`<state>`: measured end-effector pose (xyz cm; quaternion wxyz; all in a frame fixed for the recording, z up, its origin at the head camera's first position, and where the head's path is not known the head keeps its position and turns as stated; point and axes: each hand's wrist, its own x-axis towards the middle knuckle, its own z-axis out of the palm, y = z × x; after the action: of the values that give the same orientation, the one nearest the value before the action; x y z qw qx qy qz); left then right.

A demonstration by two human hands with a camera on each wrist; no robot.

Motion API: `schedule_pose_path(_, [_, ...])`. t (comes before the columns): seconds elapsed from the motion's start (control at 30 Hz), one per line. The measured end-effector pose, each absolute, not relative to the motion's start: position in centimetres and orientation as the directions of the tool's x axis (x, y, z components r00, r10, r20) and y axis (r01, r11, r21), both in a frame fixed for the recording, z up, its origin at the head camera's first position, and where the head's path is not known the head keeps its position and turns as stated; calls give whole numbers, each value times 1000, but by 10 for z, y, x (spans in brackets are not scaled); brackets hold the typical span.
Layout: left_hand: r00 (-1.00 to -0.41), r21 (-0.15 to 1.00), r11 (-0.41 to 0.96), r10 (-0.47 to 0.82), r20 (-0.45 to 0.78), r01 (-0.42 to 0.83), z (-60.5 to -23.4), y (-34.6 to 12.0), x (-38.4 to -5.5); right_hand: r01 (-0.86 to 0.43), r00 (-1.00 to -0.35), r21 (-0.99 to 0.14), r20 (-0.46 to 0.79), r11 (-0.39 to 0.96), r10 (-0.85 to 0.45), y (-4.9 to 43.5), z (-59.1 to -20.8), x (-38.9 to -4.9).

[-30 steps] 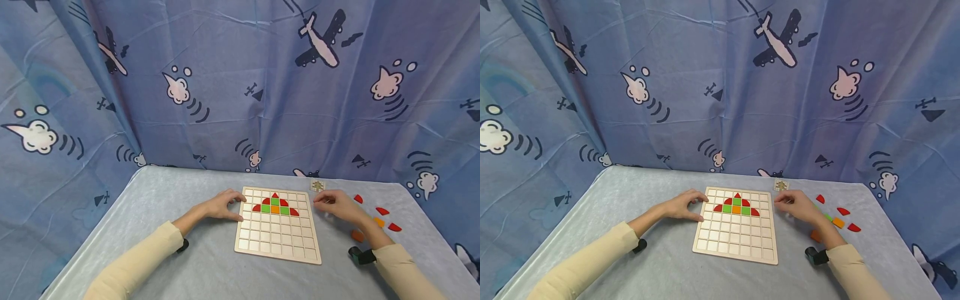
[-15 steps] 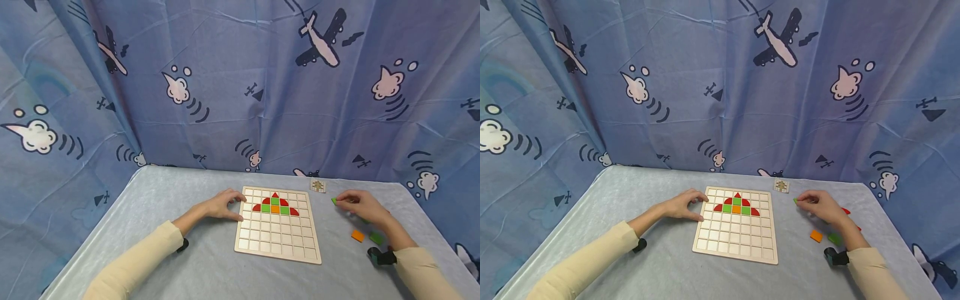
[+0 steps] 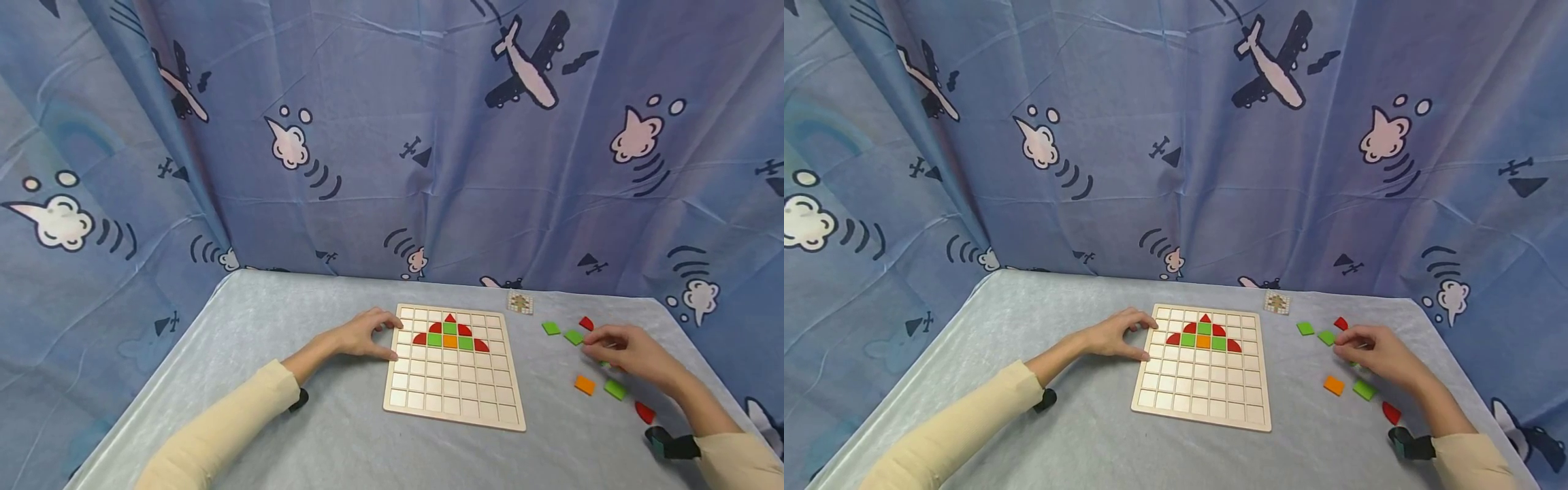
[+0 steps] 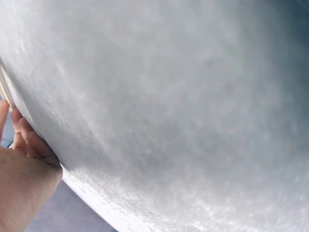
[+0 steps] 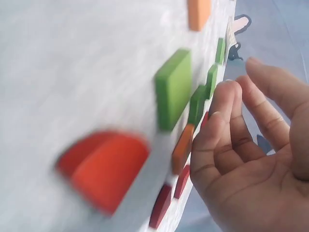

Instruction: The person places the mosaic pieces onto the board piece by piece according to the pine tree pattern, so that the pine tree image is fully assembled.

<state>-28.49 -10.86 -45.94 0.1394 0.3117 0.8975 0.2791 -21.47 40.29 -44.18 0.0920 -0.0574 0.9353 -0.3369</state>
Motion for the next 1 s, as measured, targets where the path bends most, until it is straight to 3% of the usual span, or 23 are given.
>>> schedule_pose_path(0.17, [-766,588,651,638,-82,479,-460,-109,-285,-68,-971,-591,-145,804,-189,417,-445,-205])
schedule_pose_path(0.5, [-767,589,650,637,-79,479,-462,-109,-285,-51,-933,-634,-245,771,-263,440,-450,-193])
schedule_pose_path(1.0, [-765,587,647,640,-71,487,-461,-108,-285,-60,-917,-648,-265,759,-299,440,-452,-190])
